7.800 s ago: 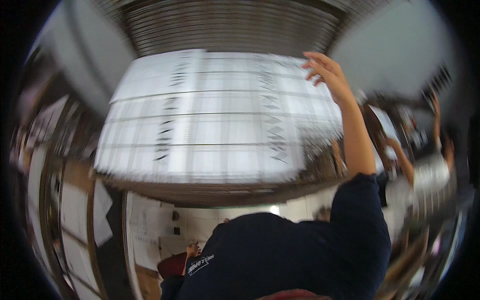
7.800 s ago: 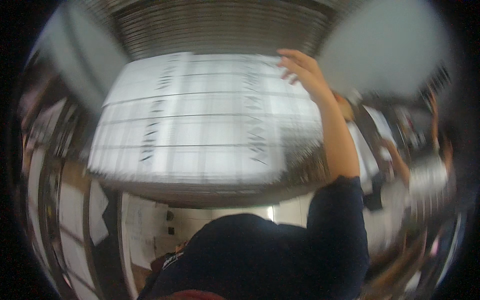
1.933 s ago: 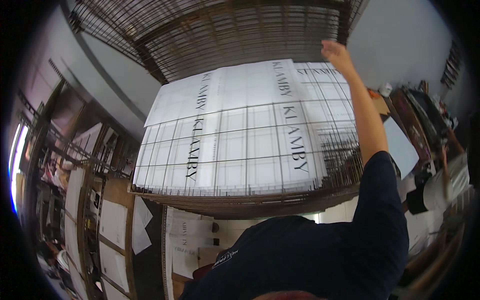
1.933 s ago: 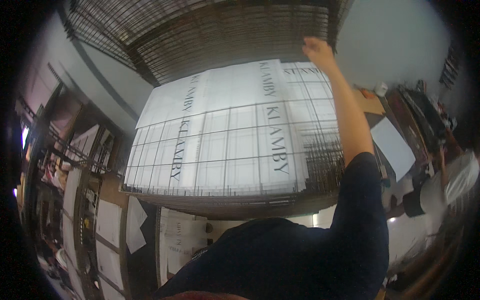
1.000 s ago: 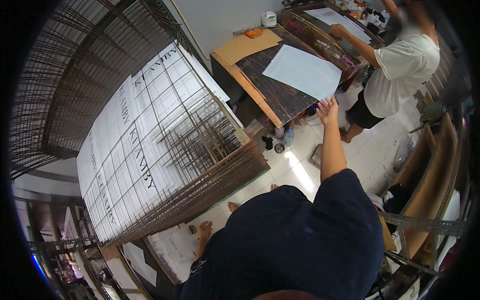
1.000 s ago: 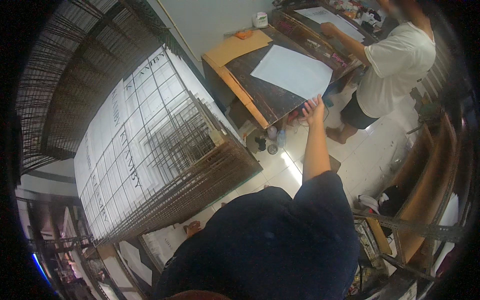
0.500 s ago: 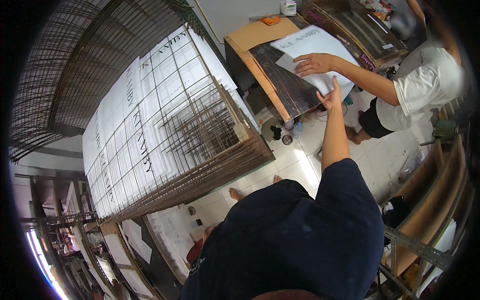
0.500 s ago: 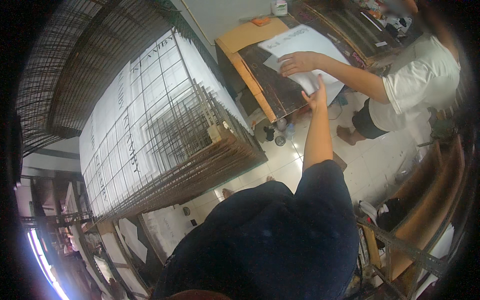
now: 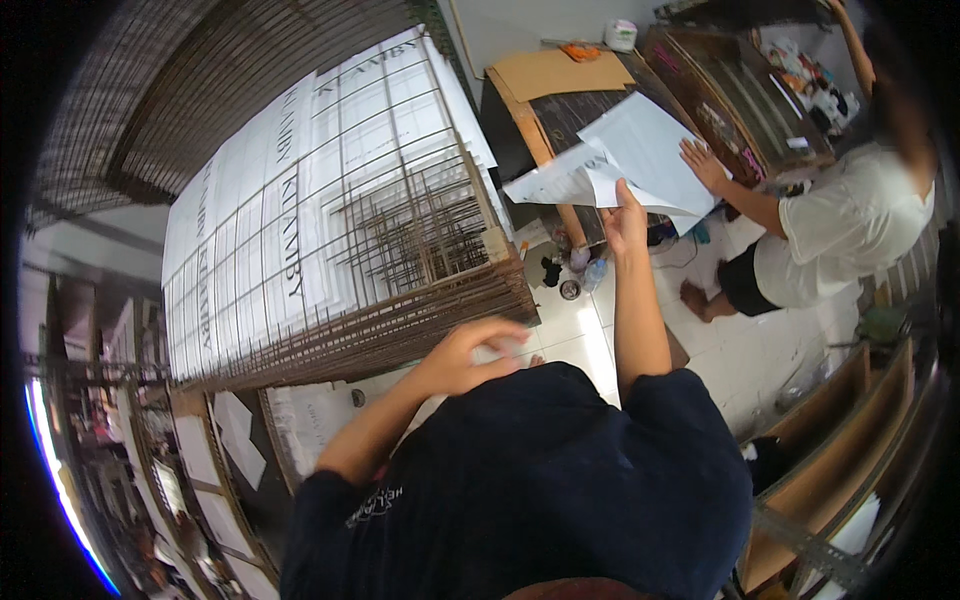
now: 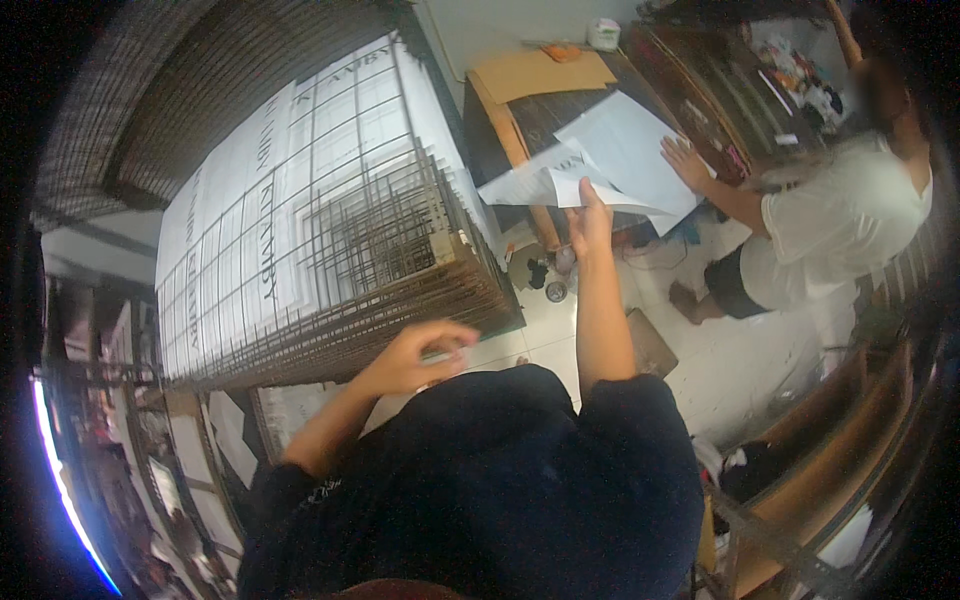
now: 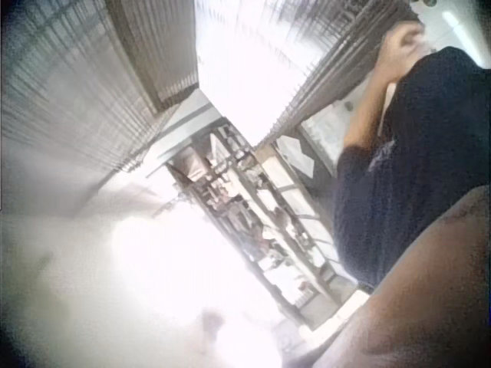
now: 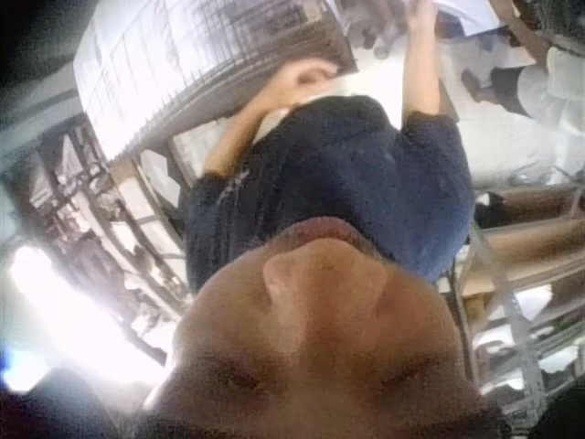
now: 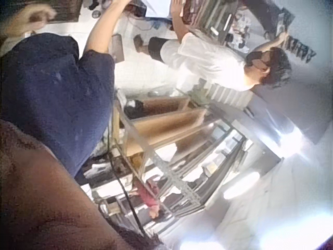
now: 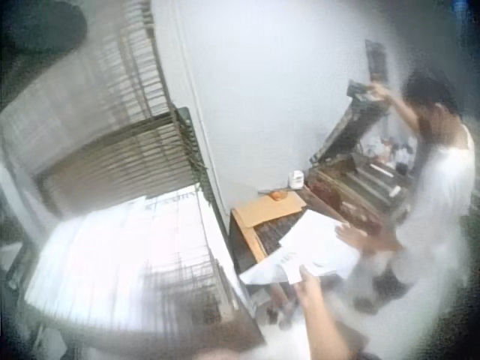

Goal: The person repeatedly picks up white printed sheets from a table and places them onto a metal drying rack. The sheets are handled one at a time and stacked in a neat pile on the rack.

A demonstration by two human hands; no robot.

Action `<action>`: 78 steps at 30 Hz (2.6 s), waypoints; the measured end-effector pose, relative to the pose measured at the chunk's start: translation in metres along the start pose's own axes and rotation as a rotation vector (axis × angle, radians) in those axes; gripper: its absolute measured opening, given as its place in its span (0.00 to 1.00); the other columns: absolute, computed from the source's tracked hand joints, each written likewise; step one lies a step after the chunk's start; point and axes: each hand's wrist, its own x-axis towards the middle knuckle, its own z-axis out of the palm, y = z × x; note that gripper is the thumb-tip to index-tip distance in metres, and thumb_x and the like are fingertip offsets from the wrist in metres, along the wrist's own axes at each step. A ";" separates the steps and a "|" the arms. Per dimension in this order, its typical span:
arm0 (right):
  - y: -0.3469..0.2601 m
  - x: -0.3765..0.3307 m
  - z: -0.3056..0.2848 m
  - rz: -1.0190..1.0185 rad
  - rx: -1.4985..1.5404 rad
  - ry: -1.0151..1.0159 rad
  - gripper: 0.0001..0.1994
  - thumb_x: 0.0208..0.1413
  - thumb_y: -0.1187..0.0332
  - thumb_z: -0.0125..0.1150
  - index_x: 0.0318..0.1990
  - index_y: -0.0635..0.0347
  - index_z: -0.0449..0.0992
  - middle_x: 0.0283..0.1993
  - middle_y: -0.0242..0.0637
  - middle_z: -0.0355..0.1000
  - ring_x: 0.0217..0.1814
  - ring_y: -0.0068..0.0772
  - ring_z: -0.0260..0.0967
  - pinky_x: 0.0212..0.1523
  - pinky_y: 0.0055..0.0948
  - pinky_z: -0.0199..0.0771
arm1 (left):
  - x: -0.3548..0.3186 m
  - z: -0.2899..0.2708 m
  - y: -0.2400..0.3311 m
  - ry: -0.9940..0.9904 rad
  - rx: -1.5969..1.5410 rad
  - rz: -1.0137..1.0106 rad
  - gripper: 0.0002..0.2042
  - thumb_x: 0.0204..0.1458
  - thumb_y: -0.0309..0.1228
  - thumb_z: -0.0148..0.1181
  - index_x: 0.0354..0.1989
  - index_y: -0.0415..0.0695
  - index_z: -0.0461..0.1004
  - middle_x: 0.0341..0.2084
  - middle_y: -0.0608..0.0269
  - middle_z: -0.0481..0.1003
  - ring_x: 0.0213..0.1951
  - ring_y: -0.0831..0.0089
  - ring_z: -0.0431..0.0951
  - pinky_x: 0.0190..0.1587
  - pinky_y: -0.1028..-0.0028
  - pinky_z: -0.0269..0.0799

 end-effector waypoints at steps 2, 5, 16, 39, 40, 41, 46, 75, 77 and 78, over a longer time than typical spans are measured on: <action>-0.015 -0.024 0.040 -0.050 -0.040 -0.033 0.18 0.53 0.68 0.56 0.49 0.66 0.62 0.48 0.41 0.65 0.51 0.39 0.64 0.52 0.43 0.65 | 0.044 0.009 0.030 0.046 -0.172 0.121 0.20 0.49 0.31 0.58 0.50 0.40 0.65 0.43 0.59 0.70 0.41 0.74 0.71 0.45 0.74 0.67; -0.048 -0.071 0.097 -0.233 -0.098 -0.023 0.17 0.53 0.68 0.55 0.47 0.66 0.63 0.45 0.39 0.65 0.47 0.36 0.65 0.51 0.42 0.65 | 0.104 0.017 0.072 0.250 -0.704 0.005 0.21 0.50 0.35 0.58 0.50 0.40 0.63 0.42 0.61 0.68 0.40 0.75 0.68 0.43 0.74 0.65; -0.074 -0.164 0.155 -0.710 -0.262 0.177 0.11 0.56 0.64 0.54 0.35 0.65 0.70 0.34 0.37 0.69 0.34 0.25 0.66 0.34 0.23 0.66 | 0.155 0.038 0.141 0.406 -0.773 0.281 0.12 0.51 0.34 0.55 0.41 0.40 0.72 0.34 0.62 0.74 0.36 0.76 0.73 0.36 0.74 0.67; -0.056 -0.146 0.111 -0.082 -0.074 -0.683 0.28 0.57 0.60 0.42 0.61 0.66 0.50 0.60 0.49 0.56 0.59 0.42 0.59 0.56 0.39 0.62 | -0.040 -0.193 0.229 0.495 -0.677 0.583 0.12 0.39 0.27 0.53 0.31 0.32 0.69 0.28 0.49 0.71 0.28 0.61 0.74 0.34 0.64 0.72; -0.048 -0.154 0.124 -0.078 -0.123 -0.696 0.27 0.57 0.62 0.43 0.61 0.66 0.50 0.60 0.49 0.56 0.59 0.41 0.59 0.57 0.39 0.61 | -0.063 -0.202 0.225 0.574 -0.626 0.573 0.12 0.39 0.28 0.53 0.31 0.32 0.69 0.28 0.49 0.71 0.28 0.61 0.73 0.34 0.64 0.72; -0.041 -0.162 0.137 -0.072 -0.176 -0.703 0.27 0.57 0.64 0.43 0.61 0.67 0.50 0.59 0.49 0.57 0.59 0.41 0.59 0.57 0.39 0.61 | -0.085 -0.212 0.219 0.639 -0.581 0.560 0.12 0.39 0.28 0.54 0.31 0.32 0.70 0.28 0.49 0.71 0.28 0.62 0.73 0.33 0.64 0.72; 0.013 -0.188 0.195 -0.019 -0.312 -0.804 0.24 0.53 0.76 0.48 0.59 0.68 0.53 0.48 0.39 0.65 0.39 0.22 0.61 0.39 0.20 0.65 | -0.197 -0.274 0.168 0.879 -0.335 0.616 0.10 0.40 0.30 0.57 0.28 0.35 0.73 0.25 0.55 0.72 0.27 0.70 0.73 0.32 0.70 0.72; 0.487 -0.363 0.460 0.225 -1.111 -0.946 0.14 0.49 0.77 0.54 0.45 0.70 0.66 0.26 0.36 0.70 0.24 0.23 0.66 0.23 0.20 0.69 | -0.638 -0.622 -0.210 1.488 -0.179 -0.309 0.07 0.45 0.29 0.59 0.32 0.42 0.76 0.24 0.67 0.74 0.26 0.79 0.72 0.31 0.81 0.66; 0.494 -0.351 0.470 0.222 -1.141 -0.896 0.15 0.48 0.78 0.54 0.46 0.71 0.66 0.27 0.38 0.70 0.24 0.25 0.67 0.23 0.21 0.70 | -0.627 -0.645 -0.219 1.479 -0.184 -0.346 0.07 0.45 0.28 0.60 0.33 0.41 0.77 0.23 0.66 0.73 0.25 0.79 0.71 0.29 0.81 0.66; 0.497 -0.343 0.476 0.217 -1.154 -0.879 0.16 0.48 0.78 0.54 0.46 0.71 0.65 0.27 0.39 0.71 0.24 0.25 0.67 0.24 0.22 0.70 | -0.627 -0.660 -0.227 1.433 -0.176 -0.360 0.08 0.45 0.28 0.60 0.33 0.41 0.77 0.22 0.66 0.73 0.25 0.80 0.71 0.29 0.81 0.66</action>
